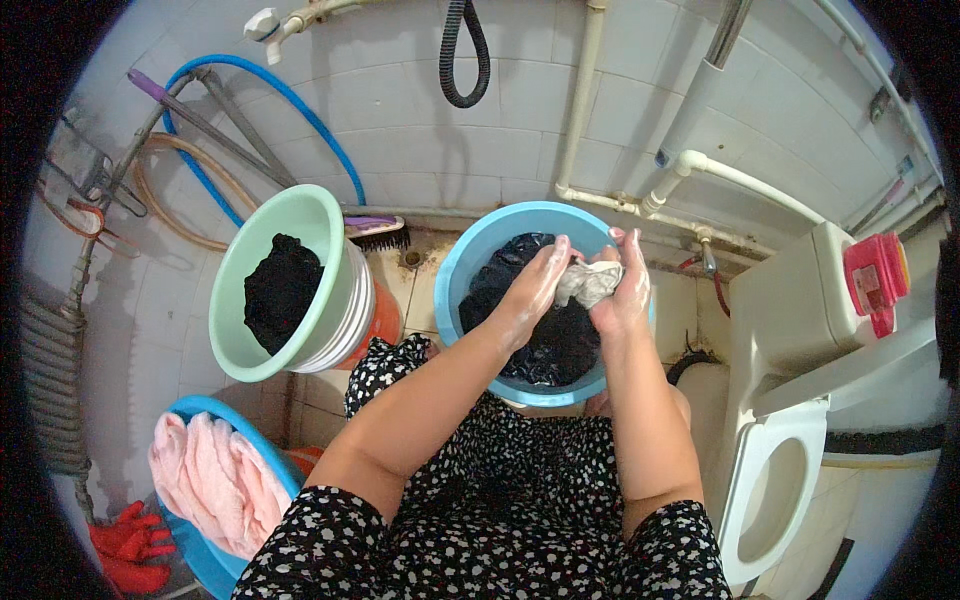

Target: The person hand-washes dark-colored clothes in a blue basin filled with water. They scrub the fabric by hand, rinse it, and then use a yellow sponge to apply soap to the garments. The person also handles a pink towel, moving it from a blue basin to a green bucket.

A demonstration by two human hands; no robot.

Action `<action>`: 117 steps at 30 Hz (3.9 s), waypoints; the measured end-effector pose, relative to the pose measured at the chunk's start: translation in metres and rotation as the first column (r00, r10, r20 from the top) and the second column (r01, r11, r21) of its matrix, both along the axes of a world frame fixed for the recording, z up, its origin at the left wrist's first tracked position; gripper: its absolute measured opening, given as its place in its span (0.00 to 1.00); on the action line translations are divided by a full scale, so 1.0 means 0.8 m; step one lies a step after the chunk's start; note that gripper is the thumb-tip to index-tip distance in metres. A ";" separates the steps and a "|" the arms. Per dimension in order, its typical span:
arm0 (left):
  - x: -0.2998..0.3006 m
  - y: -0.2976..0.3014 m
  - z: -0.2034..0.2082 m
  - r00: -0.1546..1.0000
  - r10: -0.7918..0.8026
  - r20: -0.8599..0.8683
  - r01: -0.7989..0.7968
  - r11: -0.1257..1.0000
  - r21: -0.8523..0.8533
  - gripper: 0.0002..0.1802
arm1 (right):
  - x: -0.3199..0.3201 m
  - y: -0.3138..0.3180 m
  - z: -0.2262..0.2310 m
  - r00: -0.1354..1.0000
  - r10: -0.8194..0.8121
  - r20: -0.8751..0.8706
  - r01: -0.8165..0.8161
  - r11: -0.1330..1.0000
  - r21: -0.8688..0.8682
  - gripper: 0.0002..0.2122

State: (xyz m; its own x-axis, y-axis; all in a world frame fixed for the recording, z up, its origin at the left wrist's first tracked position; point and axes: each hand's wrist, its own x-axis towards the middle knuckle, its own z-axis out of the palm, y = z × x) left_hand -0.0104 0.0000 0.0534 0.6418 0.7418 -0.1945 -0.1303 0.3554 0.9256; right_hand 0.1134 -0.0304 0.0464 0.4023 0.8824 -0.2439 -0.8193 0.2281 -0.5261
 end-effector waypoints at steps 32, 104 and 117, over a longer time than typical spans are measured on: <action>0.024 -0.030 -0.039 0.866 0.368 0.338 -0.156 0.842 -0.517 0.12 | -0.035 0.005 0.008 0.090 0.283 0.955 0.324 0.898 -0.297 0.08; 0.000 -0.006 -0.081 0.828 0.224 0.514 0.094 0.848 -0.521 0.18 | -0.070 -0.006 0.002 0.056 0.041 0.998 0.160 0.986 -0.050 0.10; 0.027 -0.038 -0.024 0.937 0.327 0.120 -0.215 0.814 -0.539 0.19 | -0.025 0.009 0.011 0.082 0.209 0.974 0.350 0.909 -0.225 0.08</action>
